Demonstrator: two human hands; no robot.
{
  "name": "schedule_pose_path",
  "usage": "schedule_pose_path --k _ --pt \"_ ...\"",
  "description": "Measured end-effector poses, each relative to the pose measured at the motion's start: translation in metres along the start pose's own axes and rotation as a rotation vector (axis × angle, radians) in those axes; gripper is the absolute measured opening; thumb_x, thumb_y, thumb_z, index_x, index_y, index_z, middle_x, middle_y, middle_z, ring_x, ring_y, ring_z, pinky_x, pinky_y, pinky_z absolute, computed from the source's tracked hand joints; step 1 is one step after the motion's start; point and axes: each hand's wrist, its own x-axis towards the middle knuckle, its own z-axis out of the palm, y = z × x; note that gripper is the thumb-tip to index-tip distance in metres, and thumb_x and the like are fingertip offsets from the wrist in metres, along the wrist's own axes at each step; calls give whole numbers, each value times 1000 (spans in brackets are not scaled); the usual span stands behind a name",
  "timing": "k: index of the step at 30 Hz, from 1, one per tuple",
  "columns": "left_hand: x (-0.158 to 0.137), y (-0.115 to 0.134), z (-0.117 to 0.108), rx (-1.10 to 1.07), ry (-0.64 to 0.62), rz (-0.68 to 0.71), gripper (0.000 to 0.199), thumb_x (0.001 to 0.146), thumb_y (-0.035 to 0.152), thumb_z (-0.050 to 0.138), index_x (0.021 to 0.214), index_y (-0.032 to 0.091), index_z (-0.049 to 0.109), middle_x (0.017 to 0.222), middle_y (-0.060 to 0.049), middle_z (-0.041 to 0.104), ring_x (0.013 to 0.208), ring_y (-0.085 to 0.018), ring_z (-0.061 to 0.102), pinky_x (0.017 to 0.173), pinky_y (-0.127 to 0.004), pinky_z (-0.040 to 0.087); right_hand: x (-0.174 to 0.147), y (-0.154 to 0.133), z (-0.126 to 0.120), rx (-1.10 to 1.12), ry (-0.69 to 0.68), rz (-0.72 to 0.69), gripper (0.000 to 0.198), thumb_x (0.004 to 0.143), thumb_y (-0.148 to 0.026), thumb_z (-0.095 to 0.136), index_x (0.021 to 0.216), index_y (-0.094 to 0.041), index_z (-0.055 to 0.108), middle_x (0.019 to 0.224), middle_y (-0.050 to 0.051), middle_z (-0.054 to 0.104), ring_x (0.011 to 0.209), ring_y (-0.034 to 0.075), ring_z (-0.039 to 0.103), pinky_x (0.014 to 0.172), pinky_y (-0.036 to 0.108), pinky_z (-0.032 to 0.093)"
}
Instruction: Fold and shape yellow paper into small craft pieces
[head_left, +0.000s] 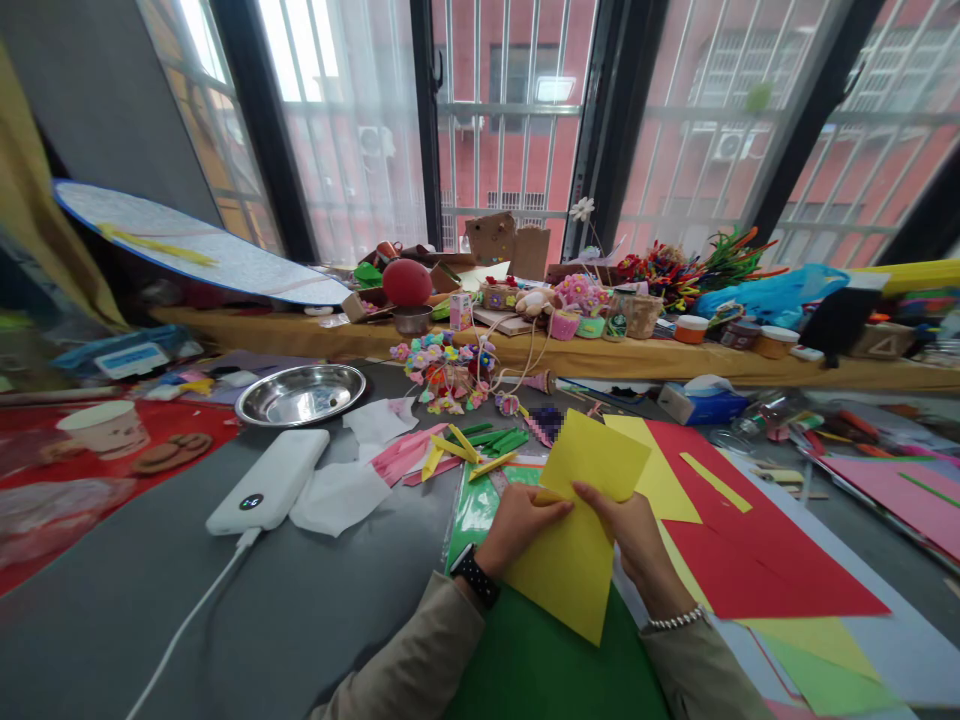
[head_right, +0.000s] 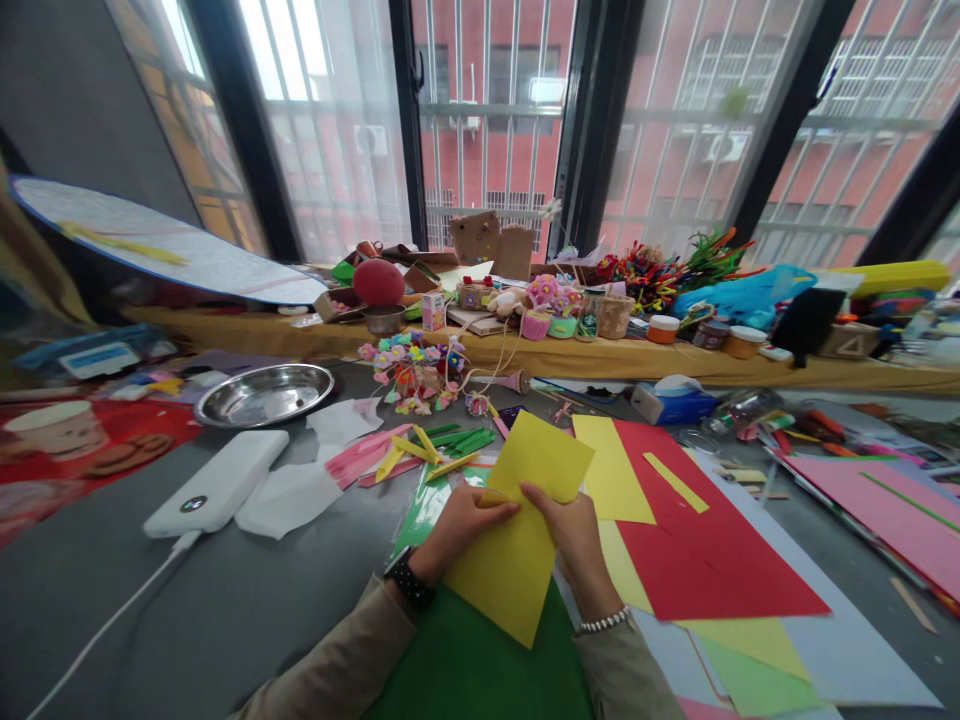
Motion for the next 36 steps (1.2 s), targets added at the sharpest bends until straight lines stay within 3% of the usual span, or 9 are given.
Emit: schedule_pose_path --k 4,9,14,20,23,31,36 --pt "0 -1 0 -22 7 -13 39 60 46 53 68 10 64 60 -4 61 52 -13 51 42 -19 29 4 3 -4 -42 -1 -16 34 50 -27 70 78 -11 61 81 8 65 74 24 60 58 29 51" --pt "1 -1 2 28 52 -13 37 60 46 53 56 10 62 52 -2 58 50 -12 48 41 -19 27 2 4 -2 -58 51 -39 35 50 -28 69 79 -10 61 83 9 64 76 24 59 57 27 50" --pt "3 -5 3 -59 43 -76 35 57 44 57 57 10 62 56 -3 59 54 -14 52 44 -20 33 2 5 -3 -127 54 -66 34 52 -30 68 78 -10 61 85 9 64 75 23 60 56 27 50" --pt "0 -2 -5 -547 -216 -205 35 53 34 65 79 10 62 78 -8 63 66 -17 58 63 -27 43 1 1 -3 -208 36 -90 40 50 -36 68 80 -9 62 78 10 65 67 24 61 51 27 49" --pt "-2 3 -8 -646 -291 -226 39 50 30 68 82 11 61 81 -8 63 70 -19 58 68 -29 43 -2 -1 -2 -235 41 -149 40 51 -37 67 80 -11 62 80 9 65 69 23 60 52 27 48" --pt "-2 6 -7 -584 -201 -181 39 50 32 68 83 11 61 78 -7 64 68 -19 58 66 -29 43 -2 -1 0 -167 -53 -99 41 49 -31 69 84 -11 61 83 9 64 73 24 60 59 30 49" --pt "-1 3 -2 -432 -115 -128 33 52 36 65 73 10 63 72 -6 64 61 -16 57 58 -25 43 -1 2 -2 -179 -24 -87 40 52 -31 68 85 -10 60 86 10 64 73 24 60 58 29 50"
